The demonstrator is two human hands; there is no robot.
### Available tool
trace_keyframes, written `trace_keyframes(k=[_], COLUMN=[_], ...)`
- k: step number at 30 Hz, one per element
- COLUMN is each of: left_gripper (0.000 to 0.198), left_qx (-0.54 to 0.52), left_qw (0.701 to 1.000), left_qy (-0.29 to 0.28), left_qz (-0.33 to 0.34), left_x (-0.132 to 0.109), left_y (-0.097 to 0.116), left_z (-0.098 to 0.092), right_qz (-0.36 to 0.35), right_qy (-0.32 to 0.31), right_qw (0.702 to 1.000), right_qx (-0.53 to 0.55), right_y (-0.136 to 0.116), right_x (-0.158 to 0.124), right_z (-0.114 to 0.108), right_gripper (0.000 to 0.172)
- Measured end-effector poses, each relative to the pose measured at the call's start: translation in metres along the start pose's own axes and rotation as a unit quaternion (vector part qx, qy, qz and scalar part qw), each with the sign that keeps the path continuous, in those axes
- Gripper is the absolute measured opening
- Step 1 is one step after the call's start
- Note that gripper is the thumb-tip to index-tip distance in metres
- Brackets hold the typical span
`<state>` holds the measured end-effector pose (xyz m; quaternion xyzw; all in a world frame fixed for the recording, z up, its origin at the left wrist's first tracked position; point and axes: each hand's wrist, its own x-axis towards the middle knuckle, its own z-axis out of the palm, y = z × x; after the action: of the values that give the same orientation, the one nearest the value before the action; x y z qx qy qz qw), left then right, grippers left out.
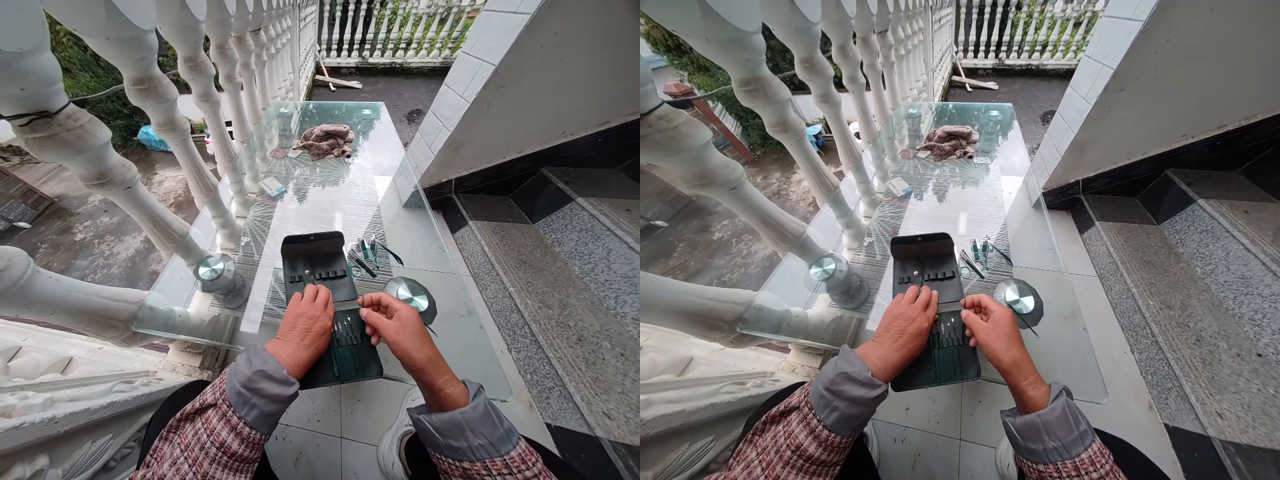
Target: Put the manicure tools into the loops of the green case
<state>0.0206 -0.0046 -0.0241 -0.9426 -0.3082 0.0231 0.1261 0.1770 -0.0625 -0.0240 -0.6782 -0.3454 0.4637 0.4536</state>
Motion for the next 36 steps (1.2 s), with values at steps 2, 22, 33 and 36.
trace_keyframes(k=[2, 22, 33, 36], left_gripper=[0.032, 0.031, 0.029, 0.028], left_qx=[-0.001, 0.006, 0.003, -0.002], left_qw=[1.000, 1.000, 1.000, 1.000], left_qy=[-0.002, -0.004, -0.003, -0.010], left_qz=[0.001, -0.002, -0.001, 0.000], left_x=[0.000, 0.001, 0.001, 0.001], left_y=[0.000, 0.001, 0.002, 0.002], left_z=[0.000, -0.001, -0.002, -0.003], right_qz=[-0.001, -0.114, -0.166, -0.182], right_qy=[-0.005, -0.062, -0.012, 0.001], right_qw=[1.000, 0.929, 0.900, 0.897], right_qx=[-0.006, -0.346, -0.403, -0.403], right_y=[0.002, 0.020, 0.023, 0.024], right_x=[-0.002, -0.055, -0.054, -0.055], right_z=[-0.005, -0.024, -0.015, -0.014], right_gripper=[0.026, 0.012, 0.010, 0.009])
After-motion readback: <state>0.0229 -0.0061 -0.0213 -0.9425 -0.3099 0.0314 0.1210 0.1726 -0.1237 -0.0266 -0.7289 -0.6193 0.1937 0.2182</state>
